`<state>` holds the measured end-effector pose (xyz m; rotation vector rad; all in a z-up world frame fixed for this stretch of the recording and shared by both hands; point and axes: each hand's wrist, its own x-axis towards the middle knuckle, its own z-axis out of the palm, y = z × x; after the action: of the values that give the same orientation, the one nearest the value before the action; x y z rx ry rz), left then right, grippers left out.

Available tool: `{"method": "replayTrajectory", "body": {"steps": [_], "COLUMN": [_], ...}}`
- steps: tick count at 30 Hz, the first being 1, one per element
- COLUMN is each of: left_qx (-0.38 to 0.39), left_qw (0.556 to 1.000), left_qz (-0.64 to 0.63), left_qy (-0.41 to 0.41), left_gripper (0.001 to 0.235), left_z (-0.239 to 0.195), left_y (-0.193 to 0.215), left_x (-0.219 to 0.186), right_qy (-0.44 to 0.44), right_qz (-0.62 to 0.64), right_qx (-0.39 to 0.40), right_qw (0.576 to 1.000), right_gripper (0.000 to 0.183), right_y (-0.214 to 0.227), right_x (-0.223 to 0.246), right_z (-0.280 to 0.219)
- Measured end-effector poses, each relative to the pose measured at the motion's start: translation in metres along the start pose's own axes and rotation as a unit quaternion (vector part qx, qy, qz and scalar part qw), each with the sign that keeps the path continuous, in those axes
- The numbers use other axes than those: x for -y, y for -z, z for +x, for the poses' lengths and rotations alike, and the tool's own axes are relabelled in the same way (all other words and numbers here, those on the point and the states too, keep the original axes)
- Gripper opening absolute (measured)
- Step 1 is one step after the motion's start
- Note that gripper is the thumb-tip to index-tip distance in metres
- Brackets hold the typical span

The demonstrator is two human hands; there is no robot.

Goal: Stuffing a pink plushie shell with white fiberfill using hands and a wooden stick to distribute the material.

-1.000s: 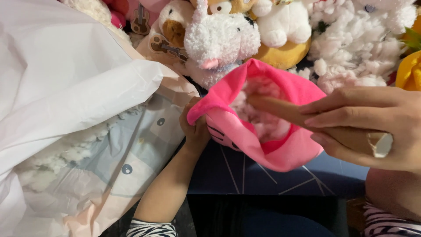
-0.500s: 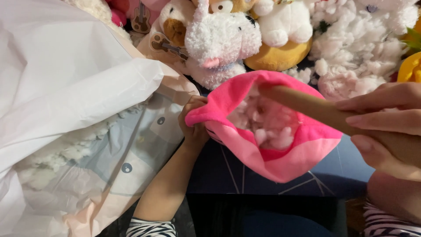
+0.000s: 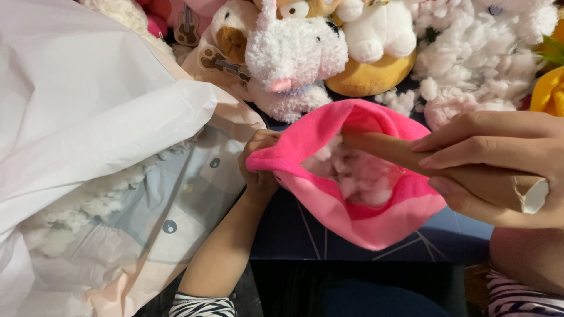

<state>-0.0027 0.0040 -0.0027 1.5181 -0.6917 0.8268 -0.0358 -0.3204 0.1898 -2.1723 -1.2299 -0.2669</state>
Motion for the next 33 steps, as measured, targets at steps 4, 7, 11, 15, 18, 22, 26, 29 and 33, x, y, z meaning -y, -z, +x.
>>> {"method": "replayTrajectory", "body": {"steps": [4, 7, 11, 15, 18, 22, 26, 29, 33], "left_qx": [-0.004, -0.026, -0.034, 0.164, 0.179, 0.096, 0.136, 0.262, 0.356], "left_qw": [0.997, 0.971, 0.917, 0.808, 0.863, 0.942, 0.913, 0.875, 0.825], "left_qz": [-0.041, 0.072, 0.123, 0.103, 0.155, 0.314, 0.385, 0.404, 0.433], "left_qy": [0.066, 0.225, 0.377, 0.556, 0.446, 0.073, -0.004, 0.052, 0.070], "left_gripper": [0.031, 0.031, 0.043, 0.049, 0.048, 0.015, 0.016, 0.060, 0.074], "left_z": [-0.008, 0.001, 0.038, 0.093, 0.084, 0.079, 0.052, 0.012, -0.022], "left_y": [0.002, 0.003, 0.003, -0.013, -0.026, -0.037, -0.053, -0.072, -0.082], "left_x": [0.007, -0.003, -0.023, -0.057, -0.035, -0.053, -0.130, -0.165, -0.132], "right_qy": [0.004, -0.032, -0.044, -0.096, -0.112, -0.182, -0.183, -0.170, -0.161], "right_qz": [0.023, 0.066, 0.094, 0.111, 0.103, 0.149, 0.143, 0.132, 0.156], "right_qx": [0.037, 0.081, 0.035, 0.020, 0.000, -0.086, -0.122, -0.154, -0.215], "right_qw": [0.999, 0.994, 0.994, 0.989, 0.988, 0.968, 0.965, 0.964, 0.950], "right_gripper": [0.018, 0.018, 0.013, 0.014, 0.009, 0.010, 0.013, 0.018, 0.020], "right_y": [-0.016, -0.026, -0.017, -0.023, -0.046, -0.057, -0.062, -0.072, -0.078], "right_x": [-0.007, -0.016, -0.030, -0.049, -0.067, -0.079, -0.078, -0.083, -0.094], "right_z": [0.005, 0.013, 0.008, -0.010, -0.033, -0.075, -0.092, -0.099, -0.105]}}
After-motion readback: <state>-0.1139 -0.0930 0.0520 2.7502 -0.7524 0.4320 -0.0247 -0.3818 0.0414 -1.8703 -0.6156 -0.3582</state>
